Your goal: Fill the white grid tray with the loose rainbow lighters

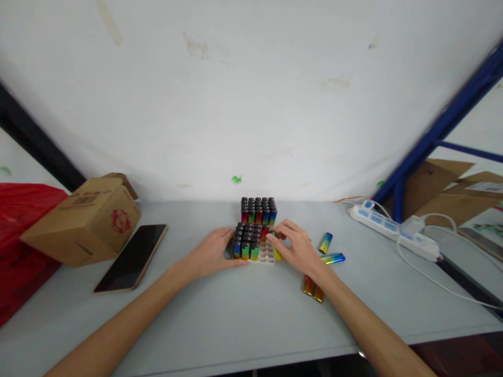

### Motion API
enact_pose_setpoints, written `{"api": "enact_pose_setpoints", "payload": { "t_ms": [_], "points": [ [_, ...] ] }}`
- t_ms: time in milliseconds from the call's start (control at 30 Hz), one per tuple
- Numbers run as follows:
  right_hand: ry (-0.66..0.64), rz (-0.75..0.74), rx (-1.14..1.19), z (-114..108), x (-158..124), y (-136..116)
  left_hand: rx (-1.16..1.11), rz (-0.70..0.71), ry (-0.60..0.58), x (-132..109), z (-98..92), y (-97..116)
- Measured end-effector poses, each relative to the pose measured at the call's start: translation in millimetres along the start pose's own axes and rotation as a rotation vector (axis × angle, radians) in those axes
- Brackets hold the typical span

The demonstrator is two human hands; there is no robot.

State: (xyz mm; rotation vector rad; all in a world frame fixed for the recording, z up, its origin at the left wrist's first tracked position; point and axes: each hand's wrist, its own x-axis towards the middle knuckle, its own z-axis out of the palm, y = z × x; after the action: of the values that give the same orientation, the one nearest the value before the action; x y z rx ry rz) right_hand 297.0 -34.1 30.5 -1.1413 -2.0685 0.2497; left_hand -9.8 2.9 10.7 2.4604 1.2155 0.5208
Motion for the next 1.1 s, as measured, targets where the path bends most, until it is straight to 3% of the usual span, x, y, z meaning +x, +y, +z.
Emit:
{"api": "enact_pose_setpoints", "payload": {
  "t_ms": [333, 533, 700, 867, 967, 1100],
  "points": [
    [-0.03, 0.078, 0.006, 4.3, -0.7, 5.8, -0.013, 0.017, 0.007, 1.1, 2.1, -1.5],
    [-0.17, 0.022, -0.161, 3.2, 1.2, 9.0, -0.014, -0.005, -0.021, 0.4, 1.5, -0.9],
    [-0.262, 0.134, -0.27, -1.4, 5.6, 2.6, -0.018, 0.003, -0.002, 0.9, 1.2, -1.1],
    [-0.15, 0.176, -0.005, -40.3, 6.5, 14.0, -0.027, 0.034, 0.0, 2.0, 0.6, -0.9],
    [-0.092, 0.127, -0.048, -71.4, -11.1, 21.5, -0.018, 0.021, 0.005, 2.5, 1.4, -1.4],
    [-0.278, 0.119, -0.194, -93.4, -66.1, 25.4, -0.015, 0.018, 0.022, 3.0, 3.4, -3.2]
  ]
}}
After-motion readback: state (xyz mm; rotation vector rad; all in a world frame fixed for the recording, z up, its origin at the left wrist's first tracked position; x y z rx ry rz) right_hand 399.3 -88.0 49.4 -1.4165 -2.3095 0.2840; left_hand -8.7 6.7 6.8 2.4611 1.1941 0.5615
